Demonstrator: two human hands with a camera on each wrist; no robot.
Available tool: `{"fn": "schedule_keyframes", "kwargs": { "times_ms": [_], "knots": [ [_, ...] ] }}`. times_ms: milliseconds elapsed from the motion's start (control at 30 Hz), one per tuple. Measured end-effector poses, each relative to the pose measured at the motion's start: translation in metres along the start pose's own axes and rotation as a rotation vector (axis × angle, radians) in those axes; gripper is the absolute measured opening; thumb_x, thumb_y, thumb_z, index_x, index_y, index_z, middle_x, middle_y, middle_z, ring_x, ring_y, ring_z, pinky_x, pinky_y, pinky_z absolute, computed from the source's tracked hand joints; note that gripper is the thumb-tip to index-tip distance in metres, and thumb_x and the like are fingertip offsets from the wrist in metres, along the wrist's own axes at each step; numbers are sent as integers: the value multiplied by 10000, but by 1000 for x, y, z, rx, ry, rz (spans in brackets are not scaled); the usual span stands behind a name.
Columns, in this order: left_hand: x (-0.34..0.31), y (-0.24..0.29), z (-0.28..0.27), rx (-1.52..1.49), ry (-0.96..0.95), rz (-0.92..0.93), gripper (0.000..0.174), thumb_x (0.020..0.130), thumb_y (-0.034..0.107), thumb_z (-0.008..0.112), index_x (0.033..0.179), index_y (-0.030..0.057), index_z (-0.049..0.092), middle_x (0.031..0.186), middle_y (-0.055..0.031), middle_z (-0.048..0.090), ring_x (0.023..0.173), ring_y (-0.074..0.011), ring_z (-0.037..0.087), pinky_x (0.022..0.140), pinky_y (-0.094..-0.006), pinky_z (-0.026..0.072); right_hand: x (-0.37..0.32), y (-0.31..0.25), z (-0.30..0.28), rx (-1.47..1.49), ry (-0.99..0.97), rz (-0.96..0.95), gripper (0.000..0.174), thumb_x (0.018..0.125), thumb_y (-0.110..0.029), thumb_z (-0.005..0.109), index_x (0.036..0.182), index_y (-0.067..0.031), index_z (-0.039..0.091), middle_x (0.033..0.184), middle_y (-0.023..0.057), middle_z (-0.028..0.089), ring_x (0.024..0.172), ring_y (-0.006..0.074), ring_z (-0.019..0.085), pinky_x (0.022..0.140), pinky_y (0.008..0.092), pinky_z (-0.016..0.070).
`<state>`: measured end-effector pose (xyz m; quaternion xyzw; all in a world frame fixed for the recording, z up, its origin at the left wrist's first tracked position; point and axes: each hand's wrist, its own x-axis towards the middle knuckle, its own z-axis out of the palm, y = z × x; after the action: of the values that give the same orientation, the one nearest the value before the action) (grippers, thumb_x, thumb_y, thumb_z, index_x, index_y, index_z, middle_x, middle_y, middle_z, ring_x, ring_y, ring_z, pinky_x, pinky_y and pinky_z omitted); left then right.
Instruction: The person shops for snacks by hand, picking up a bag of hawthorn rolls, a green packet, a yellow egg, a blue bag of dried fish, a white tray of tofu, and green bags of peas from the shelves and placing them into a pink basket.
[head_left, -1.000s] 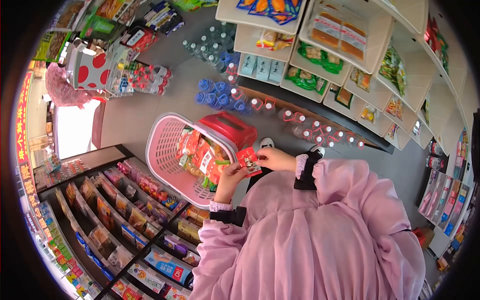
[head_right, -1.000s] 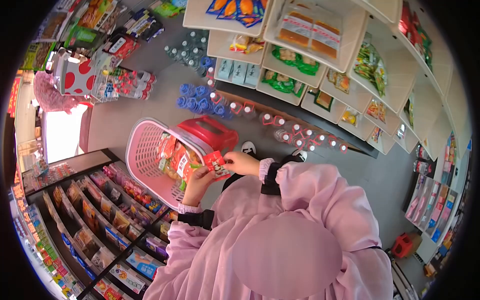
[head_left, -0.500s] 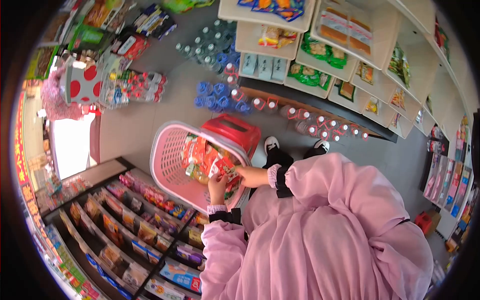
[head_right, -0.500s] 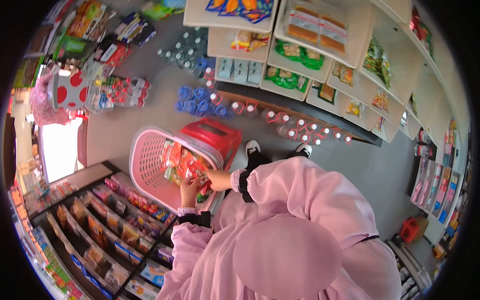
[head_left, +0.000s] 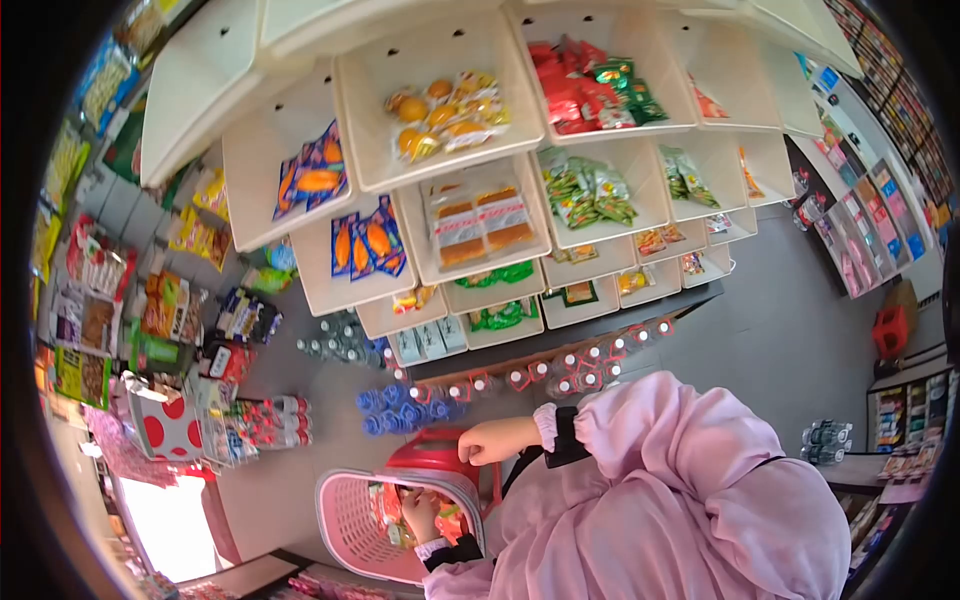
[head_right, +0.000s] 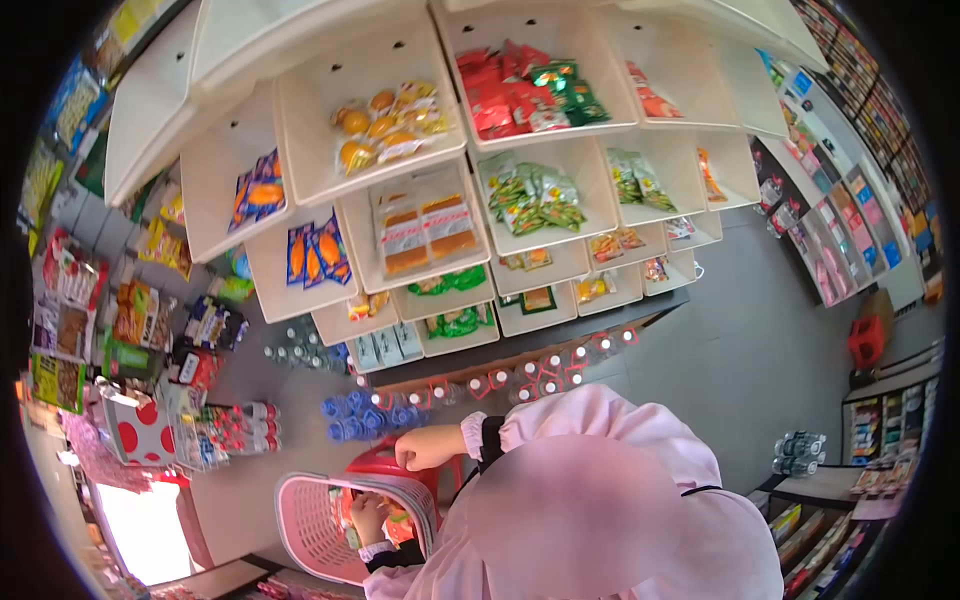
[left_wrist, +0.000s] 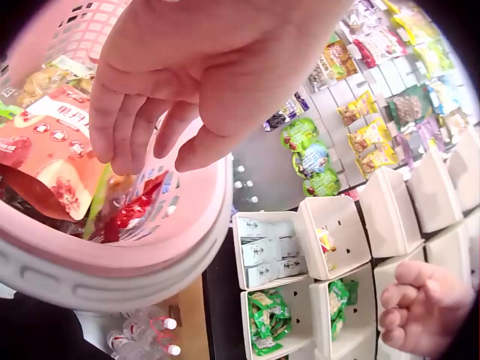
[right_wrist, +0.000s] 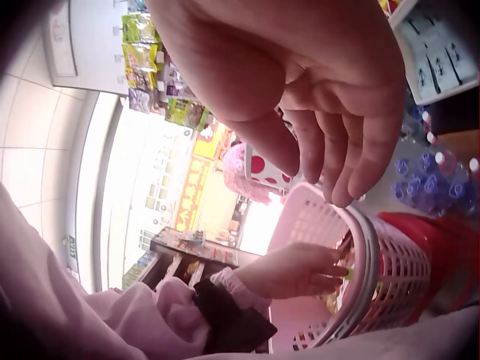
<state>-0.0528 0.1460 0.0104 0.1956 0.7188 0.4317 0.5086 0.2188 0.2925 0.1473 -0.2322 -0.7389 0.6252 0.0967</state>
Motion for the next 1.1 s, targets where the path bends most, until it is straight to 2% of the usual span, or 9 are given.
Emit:
{"fn": "schedule_keyframes", "kwargs": {
  "times_ms": [100, 167, 200, 267, 367, 567, 767, 867, 1100],
  "knots": [
    [-19, 69, 49, 36, -25, 186, 216, 769, 7, 445, 969, -51, 501, 701, -75, 554, 511, -106, 515, 432, -193, 409, -31, -30, -52, -30, 38, -96, 205, 793, -144, 510, 937, -1, 532, 854, 85, 586, 779, 155, 563, 680, 276, 447],
    [-18, 101, 76, 49, -151, 307, 212, 794, 23, 450, 988, -46, 500, 788, -96, 576, 625, -116, 550, 529, -199, 447, -56, -38, -85, 44, 274, -256, 204, 760, -130, 524, 922, -7, 546, 812, 112, 593, 726, 199, 577, 643, 301, 454],
    [-22, 122, 100, 69, -173, 360, 210, 801, 27, 454, 993, -45, 498, 799, -101, 579, 653, -121, 556, 553, -205, 455, -74, -52, -107, 69, 291, -129, 210, 775, -133, 525, 948, -14, 529, 839, 107, 585, 758, 194, 571, 658, 297, 453],
    [-41, 169, 148, 91, -247, 449, 210, 814, 42, 465, 1001, -48, 496, 821, -106, 582, 715, -131, 563, 615, -219, 466, -115, -85, -146, -274, 544, -285, 197, 791, -133, 519, 948, -14, 522, 881, 104, 568, 818, 193, 559, 696, 298, 447],
    [-63, 227, 212, 180, -463, 588, 218, 825, 63, 481, 1013, -46, 493, 848, -107, 586, 773, -144, 566, 686, -238, 461, -163, -114, -197, -435, 791, -240, 195, 788, -113, 523, 954, -11, 524, 854, 112, 578, 785, 208, 574, 680, 296, 461],
    [-107, 310, 347, 354, -744, 880, 225, 821, 96, 507, 997, -43, 523, 876, -93, 598, 769, -110, 556, 687, -229, 448, -207, -97, -291, -927, 1353, -272, 187, 723, -66, 539, 900, -6, 537, 838, 134, 563, 796, 291, 545, 689, 350, 443],
    [-139, 370, 446, 507, -534, 1391, 251, 740, 49, 526, 985, -6, 535, 821, -165, 569, 762, -276, 565, 696, -312, 444, -219, -92, -326, -1114, 1413, -121, 141, 690, -84, 564, 810, -13, 549, 787, 130, 549, 779, 323, 501, 703, 390, 410],
    [-137, 380, 481, 626, -251, 1633, 245, 728, 43, 499, 960, -30, 526, 802, -185, 561, 765, -310, 548, 663, -380, 436, -224, -86, -338, -1150, 1327, 34, 156, 715, -178, 556, 734, -25, 582, 761, 123, 559, 775, 303, 508, 695, 397, 416],
    [-130, 385, 519, 862, -146, 1448, 290, 752, 99, 503, 1020, -10, 505, 731, -184, 582, 659, -289, 580, 600, -357, 460, -224, -81, -356, -1062, 1191, 105, 237, 729, -231, 548, 745, 4, 570, 768, 160, 580, 715, 328, 558, 612, 404, 449]
  ]
}}
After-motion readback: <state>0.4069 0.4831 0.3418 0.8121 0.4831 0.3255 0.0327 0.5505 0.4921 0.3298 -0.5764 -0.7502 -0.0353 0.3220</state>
